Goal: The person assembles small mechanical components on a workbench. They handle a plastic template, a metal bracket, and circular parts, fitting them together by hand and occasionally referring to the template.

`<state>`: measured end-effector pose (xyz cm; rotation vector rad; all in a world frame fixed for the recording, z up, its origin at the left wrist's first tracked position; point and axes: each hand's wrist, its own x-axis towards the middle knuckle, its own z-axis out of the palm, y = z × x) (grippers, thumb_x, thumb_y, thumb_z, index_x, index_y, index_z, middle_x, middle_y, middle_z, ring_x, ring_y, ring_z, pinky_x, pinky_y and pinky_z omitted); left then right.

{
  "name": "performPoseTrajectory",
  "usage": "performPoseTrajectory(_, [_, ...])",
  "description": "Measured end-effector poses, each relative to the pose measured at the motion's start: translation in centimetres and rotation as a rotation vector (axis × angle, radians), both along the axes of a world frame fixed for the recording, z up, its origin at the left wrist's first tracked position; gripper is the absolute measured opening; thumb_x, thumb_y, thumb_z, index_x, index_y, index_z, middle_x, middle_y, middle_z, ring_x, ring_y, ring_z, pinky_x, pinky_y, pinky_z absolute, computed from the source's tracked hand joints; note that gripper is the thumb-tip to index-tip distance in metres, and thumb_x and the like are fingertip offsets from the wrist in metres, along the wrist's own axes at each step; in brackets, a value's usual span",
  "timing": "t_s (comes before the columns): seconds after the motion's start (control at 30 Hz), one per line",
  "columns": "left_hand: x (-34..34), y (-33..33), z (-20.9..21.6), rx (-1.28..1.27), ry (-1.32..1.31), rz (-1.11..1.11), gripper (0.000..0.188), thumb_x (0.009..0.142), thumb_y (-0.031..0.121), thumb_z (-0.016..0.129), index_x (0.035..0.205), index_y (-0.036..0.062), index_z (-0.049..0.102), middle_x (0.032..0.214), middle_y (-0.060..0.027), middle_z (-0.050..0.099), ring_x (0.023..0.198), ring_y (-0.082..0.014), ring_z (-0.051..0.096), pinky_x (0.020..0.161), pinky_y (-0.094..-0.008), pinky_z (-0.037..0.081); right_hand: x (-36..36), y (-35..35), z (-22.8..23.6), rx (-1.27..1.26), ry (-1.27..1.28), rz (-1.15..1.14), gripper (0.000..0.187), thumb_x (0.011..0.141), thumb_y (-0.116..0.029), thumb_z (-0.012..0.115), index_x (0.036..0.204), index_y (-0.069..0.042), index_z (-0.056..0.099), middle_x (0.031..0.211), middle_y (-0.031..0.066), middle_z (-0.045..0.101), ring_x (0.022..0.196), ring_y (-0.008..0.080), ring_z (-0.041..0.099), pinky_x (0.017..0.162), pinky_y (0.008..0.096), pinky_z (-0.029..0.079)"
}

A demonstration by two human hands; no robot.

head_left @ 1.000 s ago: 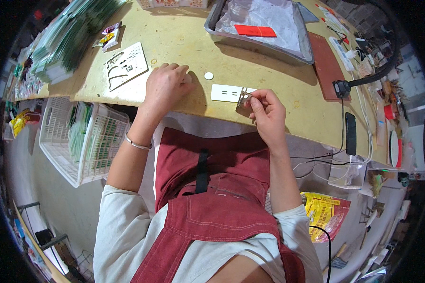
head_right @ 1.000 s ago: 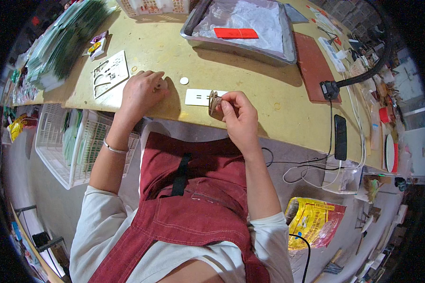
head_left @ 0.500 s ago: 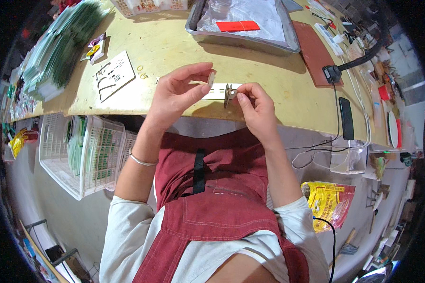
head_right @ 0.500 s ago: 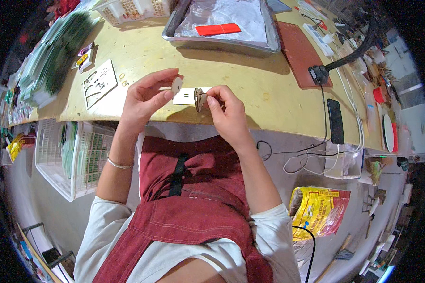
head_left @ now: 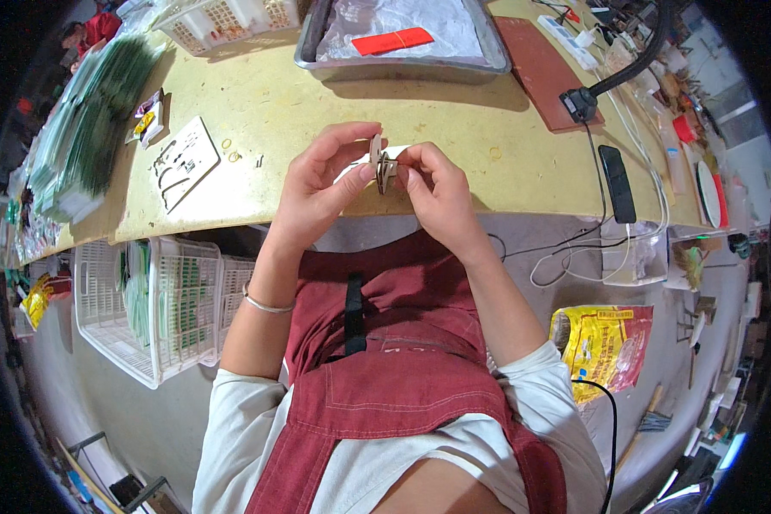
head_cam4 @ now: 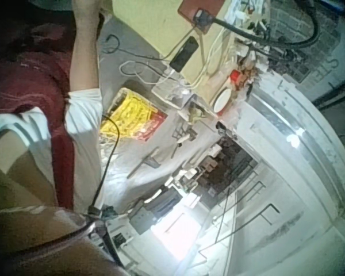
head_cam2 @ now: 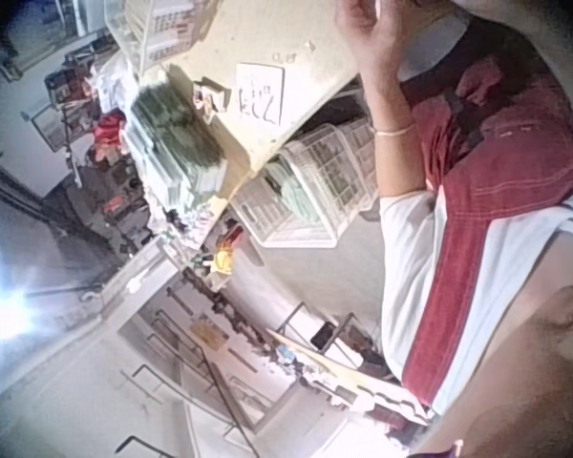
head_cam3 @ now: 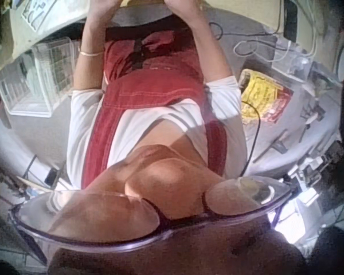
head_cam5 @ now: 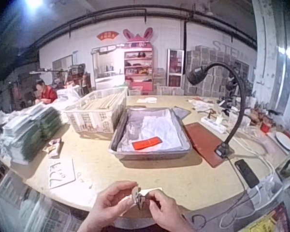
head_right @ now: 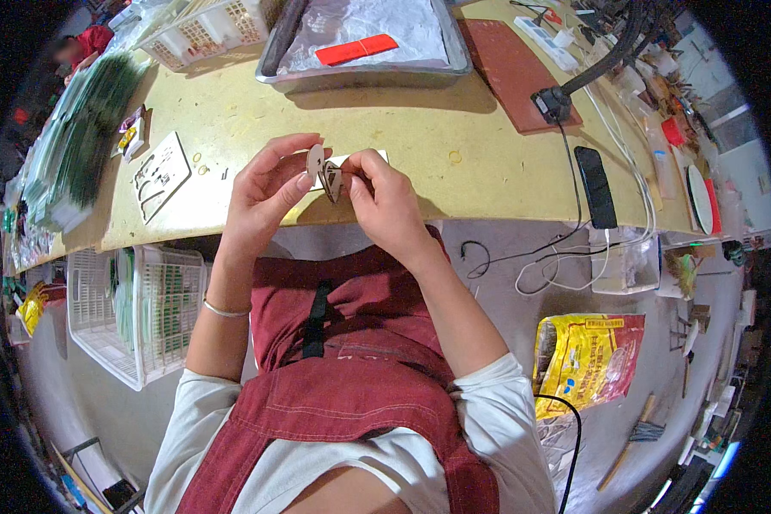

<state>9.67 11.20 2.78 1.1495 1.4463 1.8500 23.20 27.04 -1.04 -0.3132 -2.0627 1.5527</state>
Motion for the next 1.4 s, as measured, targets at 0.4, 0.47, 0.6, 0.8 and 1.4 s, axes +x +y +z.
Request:
performPoseTrajectory(0.4, [-0.4,-0.5,1.2,-0.111,0.378,0.017,0.041,0.101,0.003,0.072,0.141,-0.0032,0.062,0.137,-0.0124,0.063,0.133,-0.024,0.062,0.118,-0.0375,0.048,0.5,-0.8,-0.2,0.249,0.0,-0.097,0.016,0.102,0.004,0.058,0.116,0.0,0.062,0.095,0.0085,0.068,0.085,0.0151,0.066,0.078,0.0305,0.054])
performPoseTrajectory(0.47, [-0.4,-0.4,1.8,-0.138,0.484,0.018,0.041,0.101,0.003,0.072,0.141,-0.003,0.062,0.136,-0.0126,0.063,0.132,-0.0239,0.062,0.116,-0.0372,0.048,0.6,-1.0,0.0,0.282,0.024,-0.109,0.016,0.101,0.004,0.059,0.116,-0.001,0.063,0.094,0.0096,0.067,0.082,0.0165,0.065,0.076,0.0308,0.053])
performPoseTrajectory(0.6, [-0.4,-0.5,2.2,-0.184,0.453,0.016,0.041,0.103,0.006,0.071,0.141,-0.0027,0.061,0.136,-0.0127,0.064,0.131,-0.0226,0.062,0.115,-0.0368,0.049,0.7,-1.2,0.8,0.301,0.056,-0.101,0.016,0.097,-0.001,0.063,0.112,-0.006,0.062,0.095,0.019,0.073,0.089,0.0419,0.073,0.073,0.05,0.057])
performPoseTrajectory(0.8, [-0.9,-0.7,2.0,-0.211,0.443,0.001,0.041,0.106,0.009,0.069,0.143,-0.0034,0.059,0.138,-0.012,0.063,0.132,-0.0211,0.062,0.114,-0.0358,0.049,0.7,-1.3,1.0,0.334,0.081,-0.119,0.015,0.098,-0.003,0.063,0.113,-0.006,0.061,0.095,0.0181,0.073,0.089,0.0407,0.073,0.074,0.0502,0.057])
performPoseTrajectory(1.4, [-0.6,-0.6,1.3,-0.175,0.161,-0.032,0.04,0.107,0.007,0.067,0.144,-0.0033,0.056,0.134,-0.0101,0.064,0.128,-0.0188,0.065,0.111,-0.0338,0.053,0.1,-1.4,0.7,0.377,0.071,-0.09,0.021,0.097,-0.006,0.065,0.117,-0.007,0.059,0.097,0.0159,0.075,0.088,0.0388,0.075,0.072,0.05,0.058])
